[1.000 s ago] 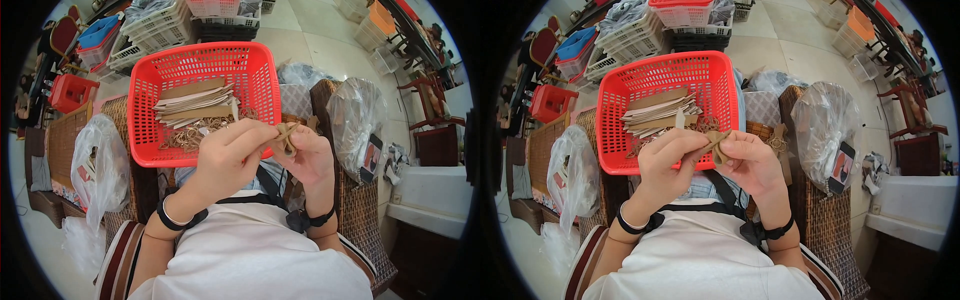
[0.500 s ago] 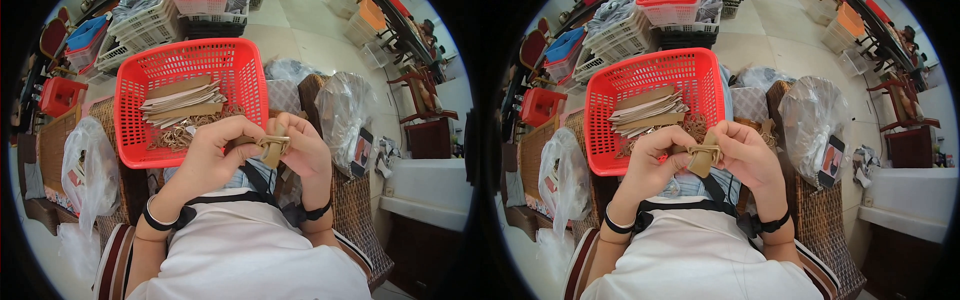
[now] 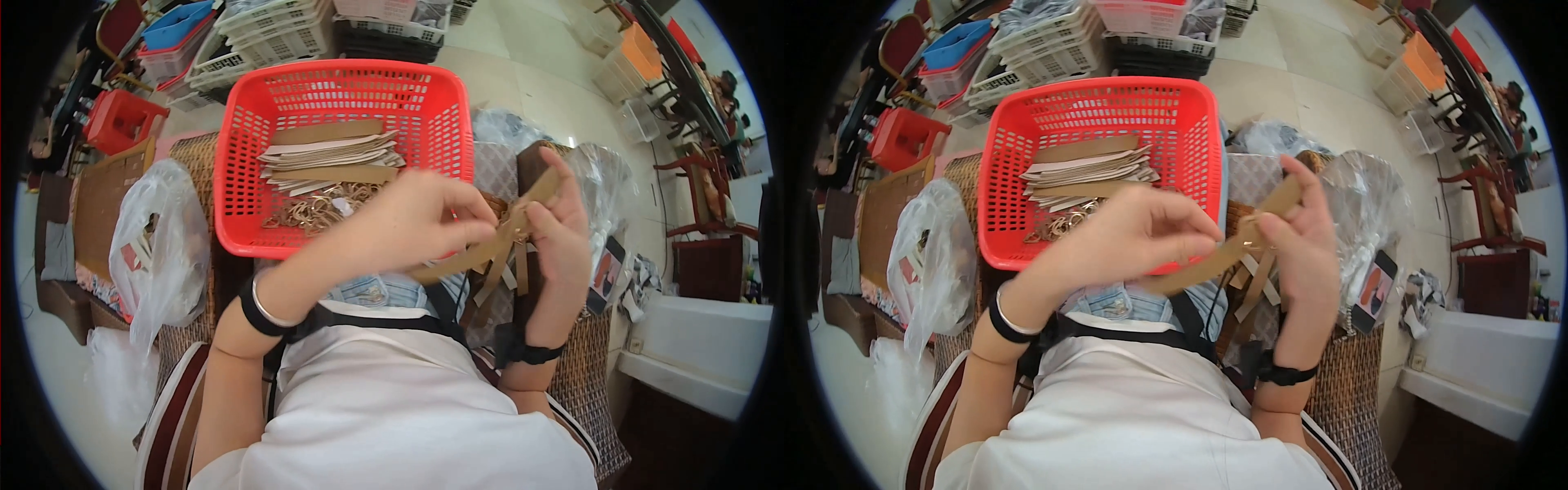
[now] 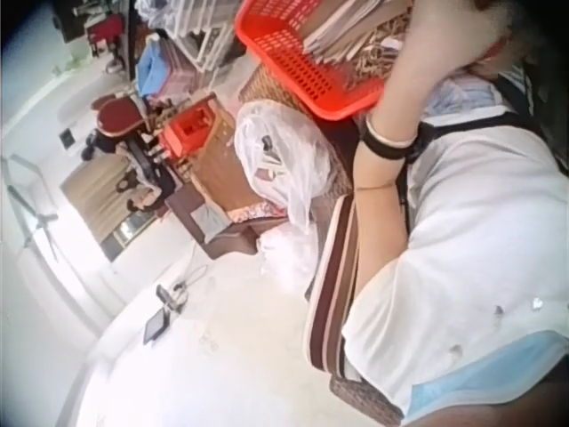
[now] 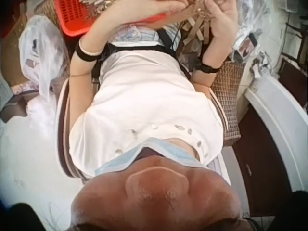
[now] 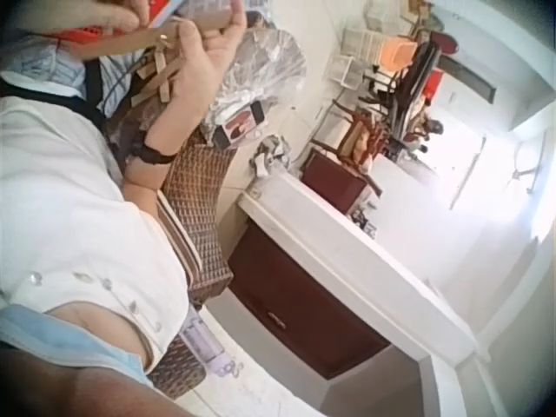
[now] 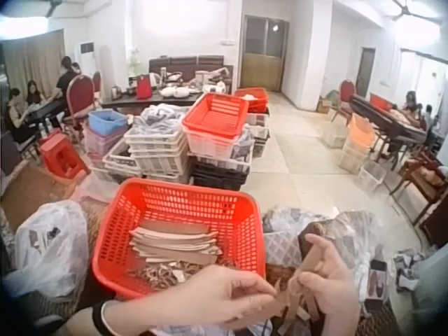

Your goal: Assembling brown paper tags onto small metal rings and stacking them in a red basket.

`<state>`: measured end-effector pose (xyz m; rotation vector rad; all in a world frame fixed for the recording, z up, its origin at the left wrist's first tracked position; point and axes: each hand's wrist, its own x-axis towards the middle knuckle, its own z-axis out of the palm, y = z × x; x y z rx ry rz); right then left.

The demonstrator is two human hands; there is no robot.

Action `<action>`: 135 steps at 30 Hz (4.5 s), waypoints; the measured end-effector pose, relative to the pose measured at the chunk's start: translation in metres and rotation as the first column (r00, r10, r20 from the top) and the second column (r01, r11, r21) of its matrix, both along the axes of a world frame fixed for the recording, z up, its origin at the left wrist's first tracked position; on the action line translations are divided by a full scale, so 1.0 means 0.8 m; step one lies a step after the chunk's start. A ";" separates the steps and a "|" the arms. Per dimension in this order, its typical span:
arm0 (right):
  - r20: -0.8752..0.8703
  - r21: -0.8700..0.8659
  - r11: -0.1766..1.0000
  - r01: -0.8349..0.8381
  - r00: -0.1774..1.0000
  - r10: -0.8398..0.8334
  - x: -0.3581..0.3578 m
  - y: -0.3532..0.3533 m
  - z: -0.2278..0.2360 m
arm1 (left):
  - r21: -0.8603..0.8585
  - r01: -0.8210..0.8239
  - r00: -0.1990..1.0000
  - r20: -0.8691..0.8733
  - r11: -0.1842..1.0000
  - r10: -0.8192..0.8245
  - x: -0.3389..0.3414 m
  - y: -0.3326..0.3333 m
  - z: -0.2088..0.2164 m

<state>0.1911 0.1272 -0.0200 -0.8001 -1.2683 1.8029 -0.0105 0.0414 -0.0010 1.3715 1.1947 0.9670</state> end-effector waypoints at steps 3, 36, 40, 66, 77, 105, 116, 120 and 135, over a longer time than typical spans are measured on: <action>0.384 0.064 0.983 -0.173 0.913 0.136 0.046 0.040 -0.034 | 0.107 -0.161 0.889 -0.416 0.981 0.191 -0.078 0.031 -0.002; 0.881 0.418 0.390 -0.821 0.260 -0.396 -0.195 0.038 -0.166 | 0.295 -0.478 0.684 -0.465 0.827 0.562 -0.160 0.006 -0.036; 0.869 0.495 0.434 -0.753 0.417 -0.267 -0.176 0.042 -0.131 | 0.054 -0.504 0.837 -0.217 0.862 0.503 -0.143 -0.023 -0.008; 0.014 -0.123 0.957 -0.262 0.964 0.266 -0.136 -0.058 0.001 | -0.179 -0.325 0.856 0.362 0.929 0.369 -0.118 -0.053 -0.004; -0.175 -0.207 0.960 -0.190 0.972 0.155 -0.113 -0.058 0.014 | 0.011 -0.296 0.943 0.164 0.955 0.290 -0.102 -0.056 0.000; -0.478 -0.462 0.825 -0.325 0.875 0.076 -0.123 -0.069 -0.032 | -0.095 -0.322 0.911 0.241 0.942 0.336 -0.073 -0.051 -0.004; -0.131 -0.249 0.966 -0.069 0.991 0.037 -0.113 -0.065 -0.015 | -0.025 -0.477 0.858 0.200 0.878 0.472 -0.073 -0.046 -0.020; -0.126 -0.267 0.963 0.016 0.991 -0.052 -0.110 -0.067 -0.011 | -0.116 -0.509 0.797 0.311 0.853 0.518 -0.084 -0.054 -0.005; 0.220 0.818 0.575 -0.010 0.929 -0.298 -0.105 -0.086 0.004 | -0.173 -0.295 0.831 0.439 0.940 0.342 -0.063 -0.053 -0.007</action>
